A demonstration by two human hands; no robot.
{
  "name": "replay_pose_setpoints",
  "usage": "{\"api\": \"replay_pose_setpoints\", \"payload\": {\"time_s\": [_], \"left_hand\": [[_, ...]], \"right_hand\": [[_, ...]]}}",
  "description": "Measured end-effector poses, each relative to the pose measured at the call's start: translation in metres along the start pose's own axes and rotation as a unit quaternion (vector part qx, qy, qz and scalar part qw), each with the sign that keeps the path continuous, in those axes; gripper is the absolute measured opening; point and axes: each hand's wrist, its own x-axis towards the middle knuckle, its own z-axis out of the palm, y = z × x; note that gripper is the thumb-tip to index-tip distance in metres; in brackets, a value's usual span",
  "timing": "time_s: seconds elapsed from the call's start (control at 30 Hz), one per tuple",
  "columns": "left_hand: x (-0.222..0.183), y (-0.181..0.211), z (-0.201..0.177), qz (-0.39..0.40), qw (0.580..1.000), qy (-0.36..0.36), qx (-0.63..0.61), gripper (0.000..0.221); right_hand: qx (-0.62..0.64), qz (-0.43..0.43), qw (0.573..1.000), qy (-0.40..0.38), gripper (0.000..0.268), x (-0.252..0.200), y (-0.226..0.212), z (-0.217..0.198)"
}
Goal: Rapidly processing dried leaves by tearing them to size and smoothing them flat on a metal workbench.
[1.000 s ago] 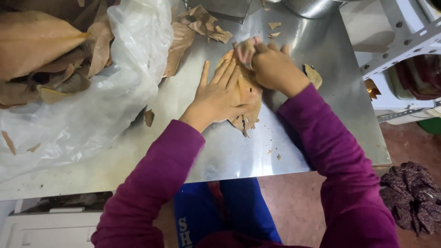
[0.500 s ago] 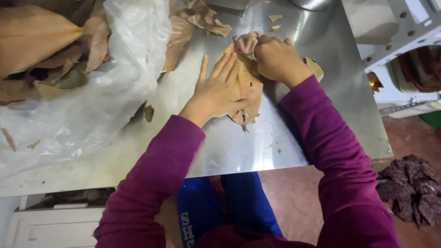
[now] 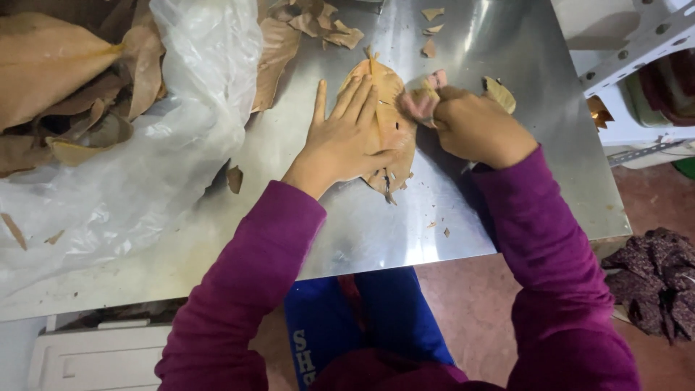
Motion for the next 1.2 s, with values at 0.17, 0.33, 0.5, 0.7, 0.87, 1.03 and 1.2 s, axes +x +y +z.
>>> {"api": "replay_pose_setpoints", "payload": {"time_s": [0.17, 0.33, 0.5, 0.7, 0.87, 1.03, 1.2], "left_hand": [[0.006, 0.001, 0.003, 0.003, 0.998, -0.011, 0.065, 0.109], [0.0, 0.009, -0.005, -0.011, 0.999, 0.002, 0.033, 0.102], [0.002, 0.005, -0.003, 0.0, 0.997, 0.0, 0.08, 0.11], [0.001, 0.003, -0.002, 0.009, 0.998, 0.008, 0.061, 0.108], [0.0, 0.002, -0.001, 0.017, 0.998, 0.027, 0.057, 0.111], [0.002, -0.002, 0.001, 0.024, 0.998, 0.019, 0.058, 0.102], [0.0, -0.001, -0.01, 0.011, 0.999, -0.005, 0.036, 0.108]], "right_hand": [[-0.003, -0.023, 1.0, 0.017, 0.017, 0.029, -0.013, -0.014], [-0.024, -0.036, 0.999, 0.002, 0.018, 0.025, -0.01, -0.018], [0.063, -0.034, 0.995, -0.066, 0.02, -0.012, -0.014, -0.037], [0.021, -0.074, 0.997, -0.022, 0.009, -0.035, -0.019, -0.04], [0.1, -0.082, 0.985, -0.116, 0.015, -0.044, -0.022, -0.047], [0.189, -0.013, 0.977, -0.103, 0.008, -0.021, 0.004, -0.024], [0.215, -0.103, 0.97, -0.038, 0.005, -0.02, 0.015, -0.023]]}}
